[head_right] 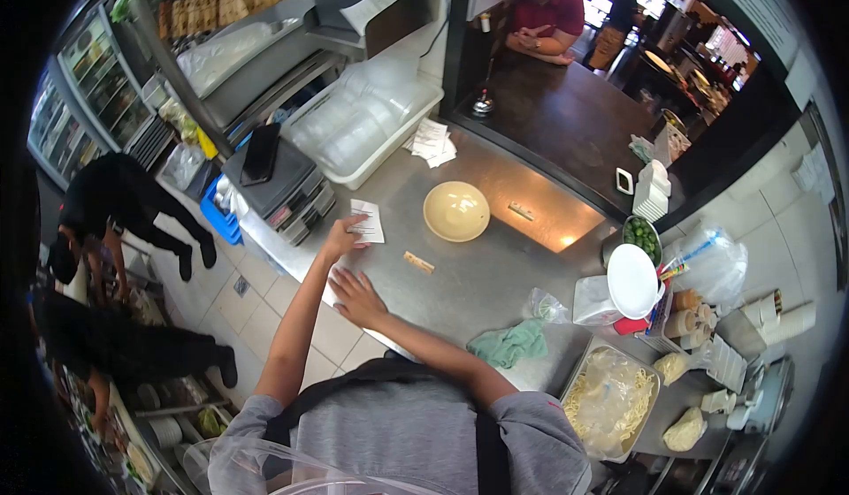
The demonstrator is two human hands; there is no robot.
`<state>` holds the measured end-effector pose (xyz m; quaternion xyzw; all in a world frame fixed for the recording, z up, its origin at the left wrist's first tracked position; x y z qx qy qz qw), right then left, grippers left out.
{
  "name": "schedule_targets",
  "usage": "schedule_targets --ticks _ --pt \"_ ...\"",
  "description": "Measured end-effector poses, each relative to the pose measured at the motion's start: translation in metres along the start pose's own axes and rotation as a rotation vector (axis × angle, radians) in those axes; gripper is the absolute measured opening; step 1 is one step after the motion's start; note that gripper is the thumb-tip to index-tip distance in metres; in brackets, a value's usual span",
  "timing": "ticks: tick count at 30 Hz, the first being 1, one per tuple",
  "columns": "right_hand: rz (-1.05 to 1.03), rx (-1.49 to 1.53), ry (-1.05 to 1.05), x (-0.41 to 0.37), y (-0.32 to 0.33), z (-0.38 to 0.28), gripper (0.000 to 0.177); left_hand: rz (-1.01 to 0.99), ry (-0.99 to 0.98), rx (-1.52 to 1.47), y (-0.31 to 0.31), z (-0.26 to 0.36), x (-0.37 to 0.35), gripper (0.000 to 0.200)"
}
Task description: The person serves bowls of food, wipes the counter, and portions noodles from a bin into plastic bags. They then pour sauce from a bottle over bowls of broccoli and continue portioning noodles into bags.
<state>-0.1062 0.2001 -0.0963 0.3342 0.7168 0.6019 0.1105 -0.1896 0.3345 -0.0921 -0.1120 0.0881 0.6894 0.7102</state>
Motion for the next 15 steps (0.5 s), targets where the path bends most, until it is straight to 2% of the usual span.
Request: schedule_targets --ticks 3,9,13,15 --pt "-0.012 -0.014 -0.011 0.0 0.001 -0.001 0.061 -0.02 -0.417 0.414 -0.036 0.05 0.036 0.044" --pt "0.012 0.095 -0.024 -0.002 0.002 0.001 0.059 0.182 -0.618 0.323 -0.091 0.135 0.107 0.028" --pt "-0.006 0.139 -0.038 -0.002 0.003 0.003 0.062 0.288 -0.722 0.337 -0.11 0.141 0.162 0.025" --pt "0.147 0.115 -0.004 -0.002 0.017 0.002 0.052 0.326 -0.726 0.325 -0.111 0.129 0.189 0.023"
Point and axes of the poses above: each hand's wrist, its own x-axis towards the middle knuckle, its own y-axis out of the back of the hand, z = x × y, the point moved 5 cm from there along x, towards the middle knuckle, and after that the axes turned 5 degrees about -x, right-handed, at the moved point
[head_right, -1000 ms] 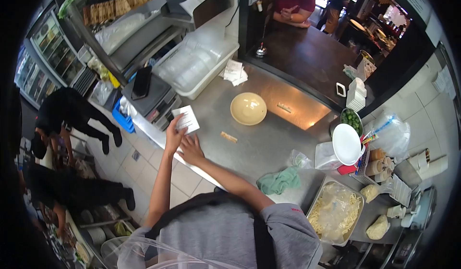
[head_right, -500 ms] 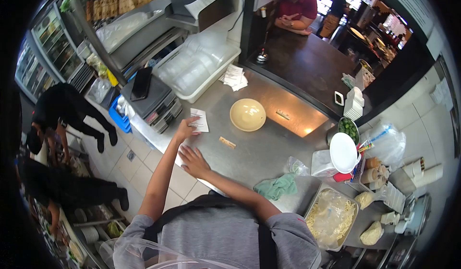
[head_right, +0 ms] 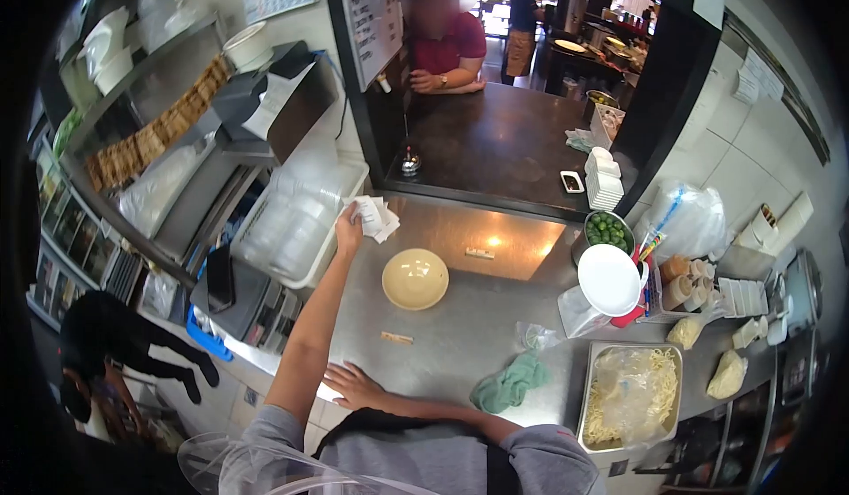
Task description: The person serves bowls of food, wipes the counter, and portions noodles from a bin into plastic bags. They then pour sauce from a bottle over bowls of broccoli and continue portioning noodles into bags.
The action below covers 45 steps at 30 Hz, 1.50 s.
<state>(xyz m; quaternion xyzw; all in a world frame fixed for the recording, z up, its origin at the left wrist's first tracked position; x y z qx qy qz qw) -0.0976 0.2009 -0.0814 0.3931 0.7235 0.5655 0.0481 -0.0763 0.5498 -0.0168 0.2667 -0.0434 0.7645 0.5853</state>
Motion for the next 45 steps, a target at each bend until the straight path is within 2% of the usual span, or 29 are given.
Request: schedule_targets --ticks 2,6,10,11,14,17,20,25,28,32,36,38,41,44,45 --pt "0.0 0.005 -0.005 0.001 0.004 -0.001 0.052 -0.004 0.08 -0.006 -0.01 -0.024 0.006 0.023" --pt "0.081 0.009 -0.005 0.001 -0.002 0.001 0.054 -0.029 0.054 -0.125 -0.013 -0.018 0.009 0.022" --pt "0.008 0.027 -0.04 0.0 -0.008 0.002 0.056 -0.063 0.104 -0.376 -0.029 -0.018 0.016 0.021" --pt "-0.075 0.047 -0.061 0.0 -0.011 0.003 0.057 -0.077 0.136 -0.452 -0.034 -0.018 0.018 0.021" --pt "0.047 -0.094 -0.064 -0.002 -0.023 0.004 0.057 -0.143 0.139 -0.509 -0.047 -0.015 0.024 0.022" --pt "0.01 -0.044 -0.079 -0.003 -0.032 0.008 0.059 -0.281 0.237 -0.557 -0.058 -0.017 0.032 0.025" --pt "-0.02 0.054 -0.082 -0.003 -0.02 0.005 0.06 -0.256 0.183 -0.636 -0.063 -0.017 0.04 0.026" --pt "-0.079 0.157 -0.107 0.001 -0.01 0.004 0.062 -0.257 0.152 -0.453 -0.075 -0.017 0.053 0.025" --pt "0.0 0.073 -0.094 0.002 0.001 0.003 0.051 -0.283 0.196 -0.556 -0.088 -0.023 0.061 0.025" --pt "-0.043 0.085 -0.105 0.002 -0.006 0.005 0.051 -0.398 0.259 -0.604 -0.096 -0.011 0.067 0.027" --pt "-0.047 0.093 -0.117 0.002 -0.007 0.004 0.053 -0.427 0.294 -0.633 -0.11 -0.011 0.075 0.028" --pt "-0.043 0.088 -0.11 0.001 -0.009 0.004 0.055 -0.395 0.337 -0.741 -0.119 -0.011 0.08 0.028" --pt "-0.028 0.091 -0.107 -0.001 -0.011 0.004 0.058 -0.318 0.392 -0.831 -0.128 -0.029 0.076 0.026" --pt "-0.004 0.089 -0.099 -0.001 -0.012 0.004 0.061 -0.198 0.424 -0.799 -0.143 -0.124 0.061 0.022" --pt "0.006 0.092 -0.096 0.001 -0.015 0.006 0.063 -0.217 0.392 -0.73 -0.139 -0.132 0.052 0.02"
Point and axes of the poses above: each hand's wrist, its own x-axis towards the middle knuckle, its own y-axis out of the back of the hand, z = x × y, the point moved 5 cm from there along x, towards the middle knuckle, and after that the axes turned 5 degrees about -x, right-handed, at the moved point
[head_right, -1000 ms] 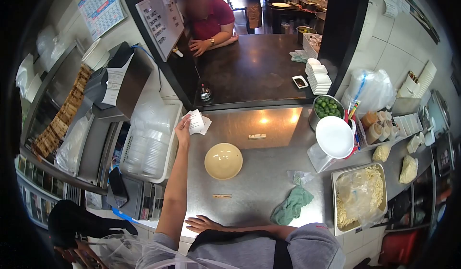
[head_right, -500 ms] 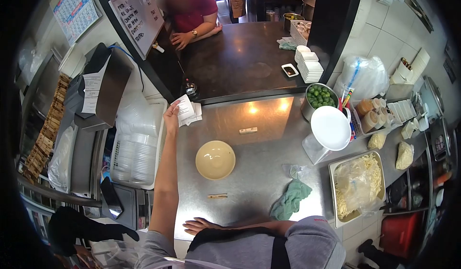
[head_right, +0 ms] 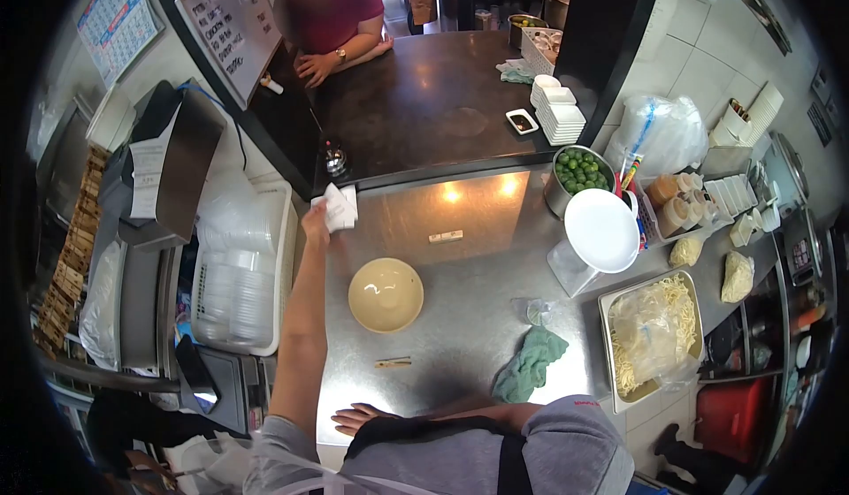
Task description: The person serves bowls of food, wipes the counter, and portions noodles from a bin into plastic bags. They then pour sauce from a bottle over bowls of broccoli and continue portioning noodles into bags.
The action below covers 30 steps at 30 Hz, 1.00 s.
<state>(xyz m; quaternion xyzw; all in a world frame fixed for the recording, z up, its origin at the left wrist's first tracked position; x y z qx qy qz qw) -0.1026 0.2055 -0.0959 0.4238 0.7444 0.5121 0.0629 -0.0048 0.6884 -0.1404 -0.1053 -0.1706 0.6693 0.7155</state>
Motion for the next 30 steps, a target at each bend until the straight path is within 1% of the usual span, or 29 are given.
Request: schedule_targets --ticks 1,3,5,7,8,10,11,12,13,14,15,16,17,18,19,20,21,22,24,25,26,29,30 --pt "0.003 0.008 -0.014 0.0 -0.006 0.0 0.065 -0.018 -0.027 0.072 0.006 0.0 -0.006 0.018" --pt "0.028 -0.065 0.0 -0.003 -0.027 0.004 0.067 0.012 0.057 0.5 0.007 0.011 -0.004 0.013" --pt "0.149 -0.129 0.029 -0.002 -0.033 0.006 0.067 -0.087 0.05 0.74 0.019 0.014 0.003 0.023" --pt "-0.076 -0.032 -0.007 0.001 -0.023 0.005 0.068 -0.143 0.042 0.85 0.025 0.008 0.005 0.041" --pt "-0.038 -0.063 0.019 0.002 -0.012 0.006 0.068 -0.162 0.04 0.906 0.029 0.006 0.006 0.051" --pt "0.036 -0.112 0.07 0.0 -0.005 0.002 0.067 -0.085 0.134 1.21 0.018 0.028 -0.013 0.074" --pt "0.126 -0.116 0.091 -0.004 -0.008 0.002 0.066 -0.056 0.193 1.366 0.01 0.036 -0.026 0.085" --pt "0.075 -0.003 0.089 -0.004 -0.025 0.008 0.067 -0.094 0.253 1.506 0.013 0.036 -0.027 0.099" --pt "0.026 0.11 0.082 -0.005 -0.041 0.014 0.067 -0.027 0.158 1.492 0.017 0.035 -0.037 0.097" --pt "0.045 0.04 0.105 -0.004 -0.032 0.011 0.067 0.017 0.206 1.383 0.004 0.058 -0.059 0.094" --pt "0.067 -0.03 0.127 -0.003 -0.021 0.008 0.067 0.006 0.162 1.331 -0.012 0.081 -0.078 0.093" --pt "0.106 0.086 0.087 -0.005 -0.012 0.007 0.045 0.023 0.022 1.29 -0.021 0.094 -0.089 0.094" --pt "0.139 0.161 0.098 -0.006 -0.006 0.007 0.045 0.016 -0.088 1.251 -0.037 0.113 -0.103 0.093" --pt "0.13 0.168 0.1 -0.002 -0.022 0.015 0.047 0.005 -0.197 1.214 -0.052 0.133 -0.119 0.093" --pt "0.069 0.346 0.042 0.002 -0.025 0.021 0.044 -0.068 -0.305 1.069 -0.066 0.155 -0.134 0.089" --pt "0.002 0.487 -0.01 0.006 -0.023 0.026 0.042 -0.061 -0.382 1.03 -0.078 0.177 -0.159 0.087" --pt "-0.098 0.618 -0.265 0.005 -0.001 0.025 0.041 -0.04 -0.462 0.985 -0.087 0.202 -0.182 0.085" --pt "-0.027 0.75 -0.228 0.004 0.001 0.034 0.041 -0.062 -0.467 0.92 -0.095 0.225 -0.212 0.081" --pt "0.187 0.782 -0.374 -0.02 0.033 0.031 0.042 -0.119 -0.484 0.813 -0.101 0.27 -0.283 0.073" --pt "0.265 0.856 -0.435 -0.04 0.05 0.024 0.043 -0.164 -0.493 0.772 -0.099 0.288 -0.32 0.069" --pt "0.352 0.928 -0.498 -0.066 0.068 0.015 0.044 -0.168 -0.458 0.79 -0.091 0.301 -0.354 0.066" --pt "0.68 0.825 -0.548 -0.167 0.145 -0.014 0.045 -0.206 -0.359 0.847 -0.046 0.299 -0.435 0.061" --pt "0.823 0.541 -0.601 -0.21 0.18 -0.031 0.038 -0.241 -0.298 0.836 -0.024 0.287 -0.457 0.06"
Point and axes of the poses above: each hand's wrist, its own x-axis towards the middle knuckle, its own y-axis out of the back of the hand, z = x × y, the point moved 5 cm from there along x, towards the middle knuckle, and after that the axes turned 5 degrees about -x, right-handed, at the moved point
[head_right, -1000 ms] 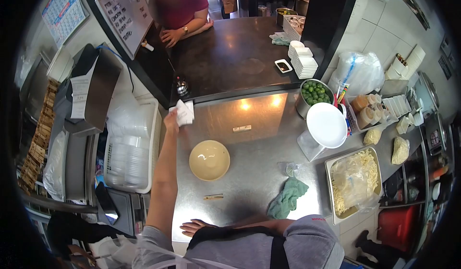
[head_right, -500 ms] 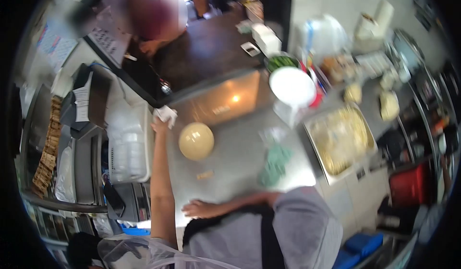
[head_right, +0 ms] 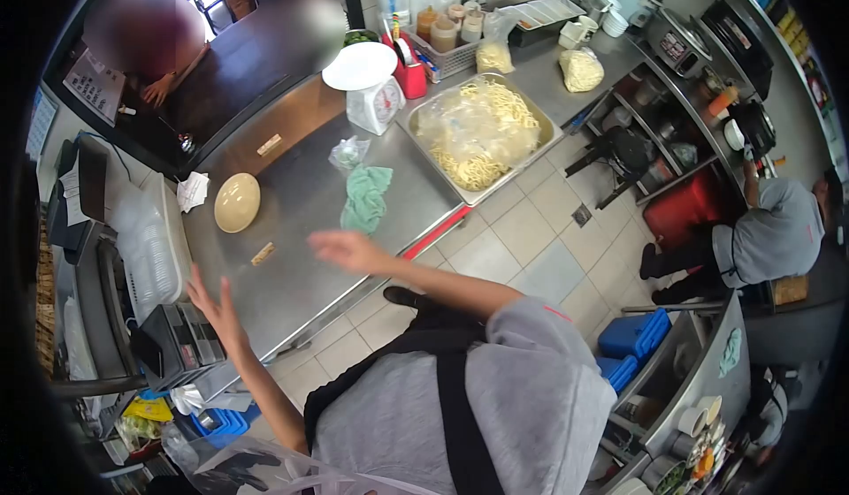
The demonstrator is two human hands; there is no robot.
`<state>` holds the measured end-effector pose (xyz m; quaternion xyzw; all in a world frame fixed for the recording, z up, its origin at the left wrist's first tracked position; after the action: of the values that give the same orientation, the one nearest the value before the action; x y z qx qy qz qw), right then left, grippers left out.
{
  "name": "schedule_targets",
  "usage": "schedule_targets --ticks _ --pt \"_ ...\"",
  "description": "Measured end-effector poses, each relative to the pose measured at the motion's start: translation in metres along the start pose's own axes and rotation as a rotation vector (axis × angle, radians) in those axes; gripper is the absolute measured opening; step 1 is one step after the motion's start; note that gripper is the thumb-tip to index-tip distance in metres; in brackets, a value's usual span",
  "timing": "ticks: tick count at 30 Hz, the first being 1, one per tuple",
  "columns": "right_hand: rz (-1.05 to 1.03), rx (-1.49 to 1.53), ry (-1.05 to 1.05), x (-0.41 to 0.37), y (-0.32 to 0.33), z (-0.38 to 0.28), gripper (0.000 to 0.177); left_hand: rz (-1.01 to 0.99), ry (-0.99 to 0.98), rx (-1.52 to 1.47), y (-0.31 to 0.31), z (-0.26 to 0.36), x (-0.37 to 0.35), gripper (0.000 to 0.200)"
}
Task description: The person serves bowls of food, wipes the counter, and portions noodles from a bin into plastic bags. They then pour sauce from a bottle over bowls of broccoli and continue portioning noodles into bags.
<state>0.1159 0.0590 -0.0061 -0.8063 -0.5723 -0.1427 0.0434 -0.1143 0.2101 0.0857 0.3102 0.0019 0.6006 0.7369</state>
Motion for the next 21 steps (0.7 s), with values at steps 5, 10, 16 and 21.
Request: schedule_targets --ticks 5,10,16,21 --pt "0.86 -0.743 -0.157 -0.112 0.246 -0.059 0.021 -0.23 0.365 -0.232 -0.024 -0.056 -0.132 0.051" --pt "0.801 -0.883 -0.491 -0.161 0.349 -0.038 0.017 -0.619 0.339 -0.482 -0.105 0.024 -0.168 0.04" --pt "0.656 0.129 -0.369 -0.111 0.357 0.03 0.022 -0.914 -0.18 -0.504 -0.265 0.189 -0.146 0.038" --pt "0.566 0.588 -0.479 -0.088 0.362 0.044 0.032 -0.665 -0.528 -0.137 -0.416 0.209 -0.114 0.033"
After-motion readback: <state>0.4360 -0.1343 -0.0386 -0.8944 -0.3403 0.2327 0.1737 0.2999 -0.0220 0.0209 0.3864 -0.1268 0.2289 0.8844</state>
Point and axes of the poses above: each hand's wrist, its own x-axis towards the middle knuckle, its own y-axis out of the back of the hand, z = x × y, the point moved 5 cm from there along x, towards the middle knuckle, and after that the axes turned 5 degrees about -x, right-handed, at the moved point
